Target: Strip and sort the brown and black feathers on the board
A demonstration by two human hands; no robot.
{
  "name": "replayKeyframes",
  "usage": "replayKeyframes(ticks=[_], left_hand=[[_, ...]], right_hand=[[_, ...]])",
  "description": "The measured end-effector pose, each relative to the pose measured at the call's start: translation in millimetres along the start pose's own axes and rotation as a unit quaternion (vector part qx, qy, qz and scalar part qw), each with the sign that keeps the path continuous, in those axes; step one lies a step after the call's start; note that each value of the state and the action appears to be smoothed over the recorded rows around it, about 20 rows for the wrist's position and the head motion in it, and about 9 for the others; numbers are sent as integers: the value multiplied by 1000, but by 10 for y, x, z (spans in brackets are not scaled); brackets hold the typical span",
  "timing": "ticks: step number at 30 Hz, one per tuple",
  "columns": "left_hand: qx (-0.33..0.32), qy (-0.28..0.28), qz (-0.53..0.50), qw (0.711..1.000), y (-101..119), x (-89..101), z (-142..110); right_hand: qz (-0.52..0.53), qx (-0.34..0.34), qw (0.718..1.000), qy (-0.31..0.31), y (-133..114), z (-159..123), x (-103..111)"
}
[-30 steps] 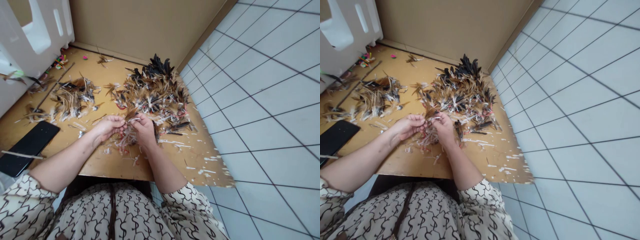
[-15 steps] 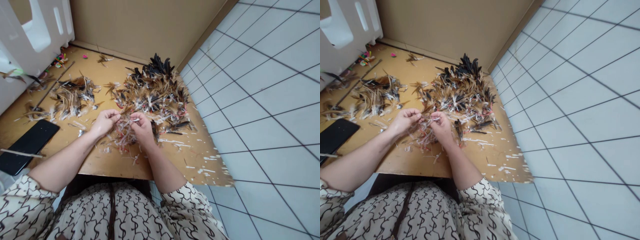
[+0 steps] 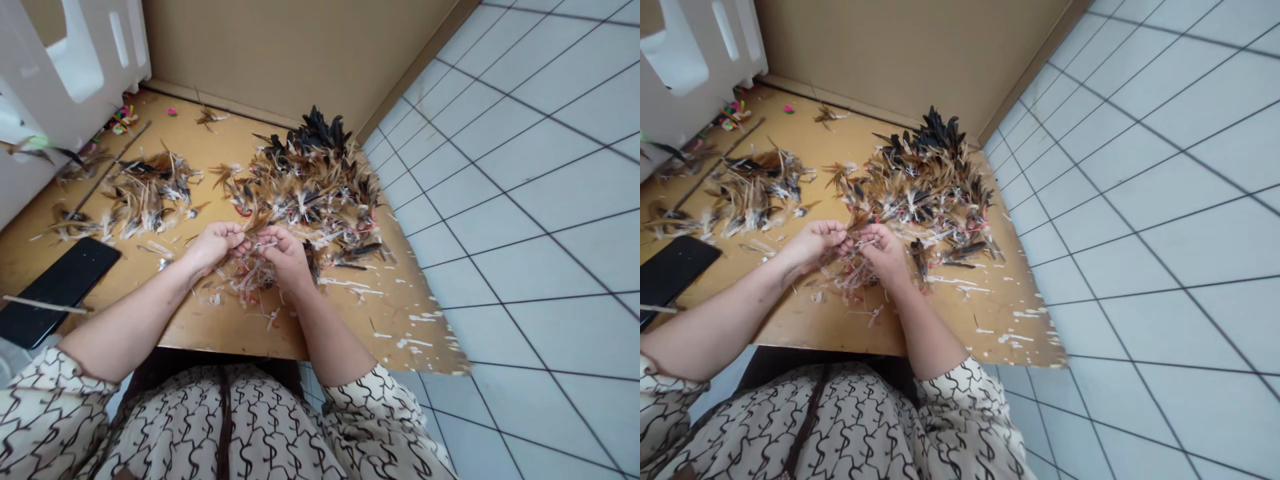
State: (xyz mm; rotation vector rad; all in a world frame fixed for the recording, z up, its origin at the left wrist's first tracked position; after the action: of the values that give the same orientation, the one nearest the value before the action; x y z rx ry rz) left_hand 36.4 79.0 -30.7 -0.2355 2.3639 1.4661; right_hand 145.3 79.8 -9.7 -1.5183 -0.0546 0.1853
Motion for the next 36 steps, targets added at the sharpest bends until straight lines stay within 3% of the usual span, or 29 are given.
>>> replayKeyframes(ticks=[4,9,17,22,26,31,36], left_hand=[[-34,29,-37,998,114,46,-29],[-8,25,-44,999,75,13,-57],[-11,-13,4,1000,-10,-81,-17],[-44,-13,88,995,39,-89,-27],[-96,-20,179,979,129,-120,-56],[-180,-19,305,935,252,-154,-115],[-245,-12,327,912,326,-164,-150]], right_hand=[[21,-27,999,-10,65,-3,-10],[46,-51,998,0,125,13,-1],[84,-49,995,-10,115,38,-50],[98,-62,993,-24,112,34,-69],[85,-68,994,-14,120,20,-47],[79,-67,995,-3,129,11,-37],[71,-71,995,2,155,16,-28]])
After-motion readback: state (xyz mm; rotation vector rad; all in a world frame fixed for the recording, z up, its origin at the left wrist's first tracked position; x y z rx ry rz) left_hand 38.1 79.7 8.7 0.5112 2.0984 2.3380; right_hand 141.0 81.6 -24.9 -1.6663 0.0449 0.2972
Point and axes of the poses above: each hand's wrist, its own z-axis towards the middle knuckle, its own x-axis out of the back of the hand, y = z × x, the point moved 10 cm from there along z, towards the middle knuckle, and after that the axes turned 5 degrees about x, right-handed, at the moved point
